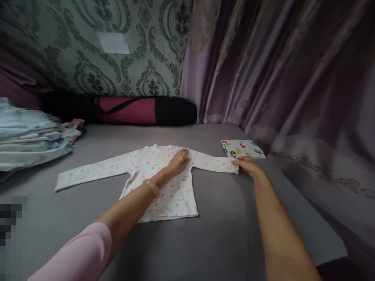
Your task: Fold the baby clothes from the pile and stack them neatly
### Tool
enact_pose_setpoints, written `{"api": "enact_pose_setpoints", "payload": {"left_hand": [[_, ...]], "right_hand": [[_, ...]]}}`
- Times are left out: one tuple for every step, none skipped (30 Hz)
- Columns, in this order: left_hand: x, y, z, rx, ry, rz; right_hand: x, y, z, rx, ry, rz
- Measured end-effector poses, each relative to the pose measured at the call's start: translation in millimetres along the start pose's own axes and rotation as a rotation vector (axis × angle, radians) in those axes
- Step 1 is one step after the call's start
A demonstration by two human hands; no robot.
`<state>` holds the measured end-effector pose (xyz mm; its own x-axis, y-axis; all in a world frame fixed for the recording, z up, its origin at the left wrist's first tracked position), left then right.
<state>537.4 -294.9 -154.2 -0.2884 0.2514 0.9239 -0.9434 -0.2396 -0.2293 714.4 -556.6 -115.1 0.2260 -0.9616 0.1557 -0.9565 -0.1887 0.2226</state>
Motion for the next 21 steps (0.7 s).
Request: {"api": "enact_pose_setpoints", "payload": {"left_hand": [[-2.2, 0.7, 0.7, 0.001, -0.017, -0.02], [-4.1, 1.6, 1.4, 0.003, -0.035, -0.04], [-5.9, 2.5, 2.1, 0.008, -0.053, -0.061], [-7.6, 3.2, 2.5, 0.017, -0.071, -0.082], [-8.9, 3.6, 2.9, 0.029, -0.087, -0.1], [-9.9, 3.8, 3.2, 0.041, -0.102, -0.116], [-10.4, 3.7, 3.5, 0.049, -0.112, -0.129], [-10.6, 3.3, 3.9, 0.051, -0.119, -0.144], [-10.6, 2.8, 4.2, 0.049, -0.118, -0.165], [-10.5, 2.2, 4.1, 0.045, -0.111, -0.193], [-10.2, 1.7, 3.8, 0.036, -0.098, -0.226], [-9.8, 1.2, 3.4, 0.023, -0.081, -0.26], [-9.1, 0.8, 2.8, 0.009, -0.061, -0.292], [-8.2, 0.6, 1.9, -0.005, -0.044, -0.317], [-6.8, 0.3, 0.9, -0.016, -0.03, -0.331], [-5.2, -0.1, -0.2, -0.025, -0.022, -0.334], [-3.4, -0.4, -1.1, -0.033, -0.019, -0.331], [-1.4, -0.8, -1.8, -0.037, -0.021, -0.323], [0.8, -1.4, -2.4, -0.04, -0.026, -0.312], [3.0, -2.1, -2.6, -0.042, -0.035, -0.305], [5.2, -3.2, -2.8, -0.042, -0.046, -0.301]], "right_hand": [[-1.4, -1.1, -0.7, -0.042, -0.07, 0.031], [-3.6, -1.7, -2.6, -0.063, -0.146, 0.064], [-6.3, -1.9, -6.2, -0.056, -0.224, 0.097], [-9.5, -1.6, -11.5, -0.019, -0.298, 0.125], [-13.1, -0.5, -17.1, 0.025, -0.362, 0.145], [-16.8, 1.3, -22.1, 0.061, -0.416, 0.161], [-20.0, 4.0, -26.7, 0.092, -0.471, 0.178], [-22.8, 7.4, -30.7, 0.112, -0.515, 0.196], [-25.7, 11.2, -34.1, 0.113, -0.539, 0.211], [-28.5, 15.2, -37.1, 0.103, -0.553, 0.225], [-31.6, 19.4, -40.0, 0.084, -0.565, 0.234], [-35.4, 23.4, -43.4, 0.066, -0.578, 0.232], [-39.9, 27.2, -47.7, 0.055, -0.594, 0.221], [-45.2, 30.8, -53.1, 0.054, -0.61, 0.202], [-51.0, 34.5, -59.1, 0.06, -0.624, 0.182], [-57.2, 38.4, -65.6, 0.072, -0.635, 0.164], [-63.8, 42.8, -72.4, 0.087, -0.64, 0.148], [-71.3, 47.9, -79.6, 0.105, -0.638, 0.13], [-79.4, 53.8, -86.9, 0.125, -0.633, 0.11], [-88.5, 60.7, -94.3, 0.145, -0.623, 0.086], [-98.2, 68.5, -101.4, 0.165, -0.61, 0.059]]}}
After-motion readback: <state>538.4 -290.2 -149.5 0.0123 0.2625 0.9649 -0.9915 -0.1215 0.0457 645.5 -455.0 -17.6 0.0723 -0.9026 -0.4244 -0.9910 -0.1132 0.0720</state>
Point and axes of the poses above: each hand's wrist, its own y-axis away from the middle knuckle, its own x-axis out of the back of the hand, z = x × y, the point moved 7 cm from there along -y, towards the middle knuckle, and after that the axes turned 11 degrees about -y, right-handed, at the moved point
